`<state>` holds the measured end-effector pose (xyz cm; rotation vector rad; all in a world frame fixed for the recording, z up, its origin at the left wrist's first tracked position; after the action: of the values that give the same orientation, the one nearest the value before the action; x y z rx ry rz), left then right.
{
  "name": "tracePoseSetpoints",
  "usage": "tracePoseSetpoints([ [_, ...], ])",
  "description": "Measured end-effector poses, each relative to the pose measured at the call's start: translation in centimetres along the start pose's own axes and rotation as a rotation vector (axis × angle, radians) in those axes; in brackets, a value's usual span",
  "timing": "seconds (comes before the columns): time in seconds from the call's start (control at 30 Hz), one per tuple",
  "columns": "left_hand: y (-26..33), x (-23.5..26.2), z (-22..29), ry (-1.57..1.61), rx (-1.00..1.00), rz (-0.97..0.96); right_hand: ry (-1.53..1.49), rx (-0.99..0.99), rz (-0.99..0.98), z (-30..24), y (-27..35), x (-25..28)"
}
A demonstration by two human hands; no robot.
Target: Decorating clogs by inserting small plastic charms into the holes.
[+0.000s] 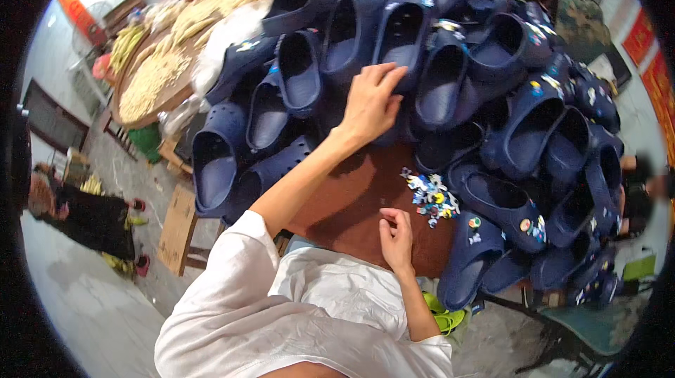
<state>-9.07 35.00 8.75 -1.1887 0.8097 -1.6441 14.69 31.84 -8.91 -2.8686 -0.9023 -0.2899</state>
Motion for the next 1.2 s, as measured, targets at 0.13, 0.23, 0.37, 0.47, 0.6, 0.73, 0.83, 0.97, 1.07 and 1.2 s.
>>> tracePoseSetpoints([
  [0.13, 0.2, 2.5, 0.3, 0.025, 0.038, 0.065, 0.055, 0.043, 0.012, 0.7, -0.5, 0.1],
  [0.23, 0.3, 5.5, -0.8, -0.024, 0.087, 0.144, 0.112, 0.055, 0.003, 0.8, -0.3, 0.0],
  [0.37, -1.4, 8.4, -3.5, -0.152, 0.137, 0.259, 0.169, 0.111, -0.004, 0.1, -0.1, -0.1],
  [0.47, -4.3, 10.3, -6.9, -0.329, 0.135, 0.398, 0.177, 0.123, 0.001, -0.5, -0.1, -0.1],
  [0.6, -6.6, 10.6, -12.7, -0.658, 0.240, 0.388, 0.185, 0.131, -0.009, -0.7, -0.1, 0.0],
  [0.73, -6.5, 10.5, -16.0, -0.702, 0.410, 0.181, 0.176, 0.138, -0.008, -0.4, -0.1, 0.0],
  [0.83, -6.8, 11.0, -16.2, -0.615, 0.420, 0.164, 0.169, 0.133, 0.001, -0.5, -0.1, 0.1],
  [0.97, -6.9, 11.5, -16.1, -0.458, 0.389, 0.193, 0.180, 0.159, 0.020, -0.2, -0.2, 0.1],
  [1.07, -5.9, 12.5, -14.2, -0.433, 0.219, 0.353, 0.177, 0.175, 0.036, -0.3, -0.2, 0.0],
  [1.2, -4.6, 14.0, -9.5, -0.397, 0.125, 0.469, 0.178, 0.162, 0.009, -0.2, -0.1, 0.0],
])
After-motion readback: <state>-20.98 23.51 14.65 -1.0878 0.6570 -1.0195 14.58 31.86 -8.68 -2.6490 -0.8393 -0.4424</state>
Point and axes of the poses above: each hand's wrist, its own y-axis away from the middle knuckle, its own x-axis out of the back of the hand, z = x × y, the point moved 4 cm from there along -y, towards the middle knuckle, and after that the axes turned 10 degrees about z, right-handed, at the moved point
